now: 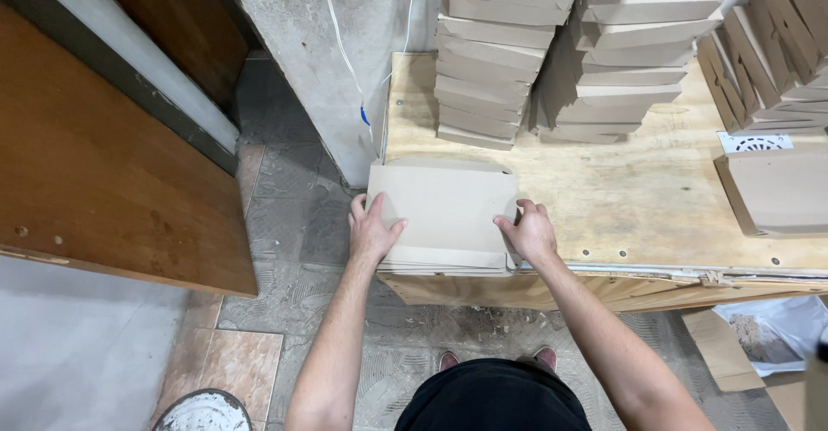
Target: The person assembles flat cardboard boxes on a wooden table. They fold the sides of each box, secure the flaps, and stack the completed boxes. The process is repeated multiple times throughout the clip.
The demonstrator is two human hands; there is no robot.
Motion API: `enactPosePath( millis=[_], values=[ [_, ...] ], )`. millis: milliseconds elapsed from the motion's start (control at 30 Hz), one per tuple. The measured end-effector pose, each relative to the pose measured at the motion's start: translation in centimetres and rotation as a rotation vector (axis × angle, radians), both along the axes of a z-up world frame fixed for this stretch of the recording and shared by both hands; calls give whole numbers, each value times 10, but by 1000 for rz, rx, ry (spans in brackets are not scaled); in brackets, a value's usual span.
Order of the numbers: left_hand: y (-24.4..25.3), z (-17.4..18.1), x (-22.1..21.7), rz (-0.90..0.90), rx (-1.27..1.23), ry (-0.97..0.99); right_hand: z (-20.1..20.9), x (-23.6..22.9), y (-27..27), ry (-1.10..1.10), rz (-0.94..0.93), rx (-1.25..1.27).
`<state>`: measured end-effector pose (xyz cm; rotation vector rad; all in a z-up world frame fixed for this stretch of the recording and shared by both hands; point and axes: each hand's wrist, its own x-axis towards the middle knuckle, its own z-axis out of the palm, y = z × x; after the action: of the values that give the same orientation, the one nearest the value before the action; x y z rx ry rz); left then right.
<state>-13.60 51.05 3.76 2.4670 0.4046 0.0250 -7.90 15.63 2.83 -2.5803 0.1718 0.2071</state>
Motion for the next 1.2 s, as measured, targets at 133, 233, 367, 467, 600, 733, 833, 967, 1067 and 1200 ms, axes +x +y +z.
enactPosePath(
  millis=[133,233,367,467,600,733,833,967,1067,1200],
  values=[
    [-32,21,-10,-152,321,120,-8,-12,14,-180,60,-154],
    [-58,36,-12,-292,411,260,-13,-26,28,-392,361,-334],
    [-74,53,-4,-453,436,278,-7,-28,30,-317,513,-380],
    [-82,48,13,-509,465,281,-7,-23,27,-222,594,-428],
    [-96,54,37,-483,487,336,-13,-17,22,-188,646,-454],
    [-125,67,57,-423,509,428,-9,-20,23,-165,641,-448],
    [-141,82,70,-417,560,530,-6,-25,21,-186,638,-428],
    [-149,88,87,-399,500,639,-11,-26,12,-174,683,-392],
    [-154,61,108,-350,467,645,-26,-24,7,-200,704,-344],
    [-158,42,125,-253,376,606,-36,-23,-4,-245,740,-268]
  ],
)
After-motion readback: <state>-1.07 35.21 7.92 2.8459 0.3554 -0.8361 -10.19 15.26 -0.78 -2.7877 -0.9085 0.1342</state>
